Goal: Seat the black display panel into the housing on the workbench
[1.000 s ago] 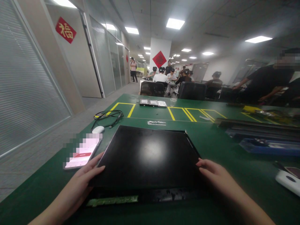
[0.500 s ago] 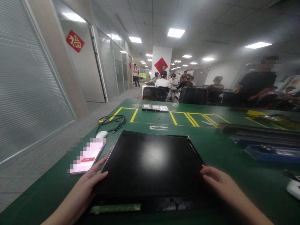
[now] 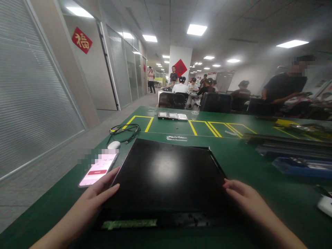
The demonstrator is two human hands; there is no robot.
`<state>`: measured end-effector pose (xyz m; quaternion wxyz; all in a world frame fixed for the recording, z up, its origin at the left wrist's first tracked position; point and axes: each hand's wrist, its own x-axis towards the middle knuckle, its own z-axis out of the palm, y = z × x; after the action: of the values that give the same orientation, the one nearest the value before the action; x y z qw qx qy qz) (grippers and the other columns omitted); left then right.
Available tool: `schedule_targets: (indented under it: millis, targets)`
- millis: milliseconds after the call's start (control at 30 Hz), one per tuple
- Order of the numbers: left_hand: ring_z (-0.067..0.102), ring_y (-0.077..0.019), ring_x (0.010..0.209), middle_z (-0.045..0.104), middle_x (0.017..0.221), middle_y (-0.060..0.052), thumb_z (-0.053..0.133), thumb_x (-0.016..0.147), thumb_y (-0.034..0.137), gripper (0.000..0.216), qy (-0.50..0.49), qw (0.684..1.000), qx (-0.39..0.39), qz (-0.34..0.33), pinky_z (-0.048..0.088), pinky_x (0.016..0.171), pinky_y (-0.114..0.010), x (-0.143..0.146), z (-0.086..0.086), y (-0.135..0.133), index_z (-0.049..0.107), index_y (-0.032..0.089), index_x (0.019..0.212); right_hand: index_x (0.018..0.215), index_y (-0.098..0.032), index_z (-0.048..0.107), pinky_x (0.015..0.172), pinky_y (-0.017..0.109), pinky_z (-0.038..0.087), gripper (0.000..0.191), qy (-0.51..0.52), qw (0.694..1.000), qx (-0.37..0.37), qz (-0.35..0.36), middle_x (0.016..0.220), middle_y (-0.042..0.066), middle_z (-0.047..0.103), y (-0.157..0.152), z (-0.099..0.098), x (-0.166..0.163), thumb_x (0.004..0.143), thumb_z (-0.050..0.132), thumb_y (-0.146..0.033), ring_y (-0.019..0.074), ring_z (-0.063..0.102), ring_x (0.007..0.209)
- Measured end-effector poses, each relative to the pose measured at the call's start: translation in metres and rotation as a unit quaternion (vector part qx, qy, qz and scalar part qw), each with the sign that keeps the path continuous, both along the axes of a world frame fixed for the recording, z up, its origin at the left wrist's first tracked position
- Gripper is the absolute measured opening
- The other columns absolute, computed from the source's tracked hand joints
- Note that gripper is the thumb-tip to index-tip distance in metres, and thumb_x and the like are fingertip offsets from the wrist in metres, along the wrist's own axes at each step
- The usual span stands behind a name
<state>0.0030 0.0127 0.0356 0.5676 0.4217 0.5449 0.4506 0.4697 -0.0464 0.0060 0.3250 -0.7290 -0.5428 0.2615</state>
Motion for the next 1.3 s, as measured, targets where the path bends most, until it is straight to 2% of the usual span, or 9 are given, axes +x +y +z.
schedule_targets:
  millis: [100,167,267,433,533,633,833,1133,1300]
  targets:
    - [0.043,-0.0334,0.141,0.058,0.149,-0.003,0.083,0.07,0.044,0.056,0.11,0.992,0.059,0.005,0.037,0.114,-0.04,-0.004,-0.004,0.004,0.071,0.033,0.124,0.085,-0.025,0.073,0.099,0.045,0.046,0.027,-0.003,1.0,-0.006,0.001,0.122,0.01,0.073,0.0,0.002,-0.002,0.076,0.059,-0.047,0.0328,0.062,0.122]
    - [0.038,-0.0365,0.143,0.055,0.151,-0.005,0.083,0.067,0.047,0.057,0.171,0.982,0.086,0.005,0.034,0.115,-0.046,-0.006,-0.008,0.007,0.073,0.03,0.12,0.085,-0.026,0.073,0.099,0.045,0.046,0.028,-0.012,1.0,-0.011,0.0,0.123,0.01,0.073,0.0,0.002,-0.002,0.076,0.058,-0.048,0.0329,0.061,0.122]
    - [0.039,-0.0411,0.142,0.054,0.152,-0.008,0.079,0.065,0.051,0.063,0.239,0.964,0.118,-0.016,0.035,0.113,-0.055,-0.011,-0.018,0.012,0.072,0.028,0.123,0.084,-0.026,0.072,0.097,0.044,0.047,0.029,-0.018,1.0,-0.014,-0.005,0.124,0.009,0.072,0.0,0.0,0.0,0.074,0.058,-0.049,0.0332,0.062,0.121]
    - [0.046,-0.0394,0.138,0.056,0.149,-0.011,0.064,0.078,0.054,0.058,0.346,0.918,0.184,-0.056,0.042,0.108,-0.055,-0.025,-0.042,0.02,0.068,0.026,0.128,0.083,-0.026,0.072,0.096,0.044,0.048,0.031,-0.008,1.0,-0.021,-0.008,0.124,0.01,0.072,0.001,0.002,-0.001,0.072,0.058,-0.051,0.0346,0.063,0.12]
    - [0.047,-0.0388,0.138,0.055,0.149,-0.013,0.059,0.079,0.059,0.063,0.367,0.906,0.201,-0.06,0.041,0.109,-0.053,-0.028,-0.055,0.024,0.067,0.022,0.13,0.082,-0.027,0.073,0.096,0.044,0.047,0.032,-0.008,1.0,-0.022,-0.009,0.124,0.011,0.072,0.001,0.004,-0.003,0.071,0.058,-0.053,0.0348,0.061,0.121]
    - [0.049,-0.0396,0.135,0.055,0.149,-0.013,0.055,0.082,0.061,0.064,0.386,0.898,0.205,-0.055,0.044,0.107,-0.054,-0.026,-0.061,0.025,0.065,0.022,0.132,0.081,-0.027,0.073,0.097,0.045,0.047,0.032,-0.012,1.0,-0.017,-0.007,0.125,0.011,0.072,0.001,0.005,-0.003,0.07,0.058,-0.053,0.0351,0.062,0.121]
    - [0.054,-0.0394,0.131,0.058,0.145,-0.016,0.057,0.082,0.058,0.061,0.425,0.876,0.219,-0.061,0.046,0.105,-0.055,-0.02,-0.057,0.023,0.067,0.019,0.128,0.078,-0.026,0.073,0.099,0.046,0.046,0.034,0.002,1.0,-0.016,-0.012,0.124,0.013,0.071,0.001,0.005,-0.003,0.068,0.06,-0.055,0.0359,0.063,0.119]
    - [0.052,-0.0404,0.132,0.056,0.145,-0.02,0.052,0.083,0.06,0.063,0.457,0.851,0.249,-0.068,0.043,0.106,-0.057,-0.021,-0.063,0.024,0.069,0.015,0.124,0.074,-0.026,0.073,0.099,0.047,0.048,0.033,-0.006,1.0,-0.009,-0.018,0.12,0.011,0.073,0.0,0.014,-0.011,0.068,0.06,-0.056,0.0361,0.065,0.115]
    - [0.053,-0.0375,0.132,0.057,0.145,-0.019,0.054,0.085,0.056,0.06,0.467,0.843,0.254,-0.083,0.043,0.107,-0.053,-0.021,-0.061,0.023,0.067,0.015,0.126,0.069,-0.027,0.072,0.097,0.047,0.05,0.033,-0.007,1.0,0.001,-0.015,0.115,0.012,0.076,0.0,0.015,-0.012,0.065,0.061,-0.057,0.0367,0.066,0.113]
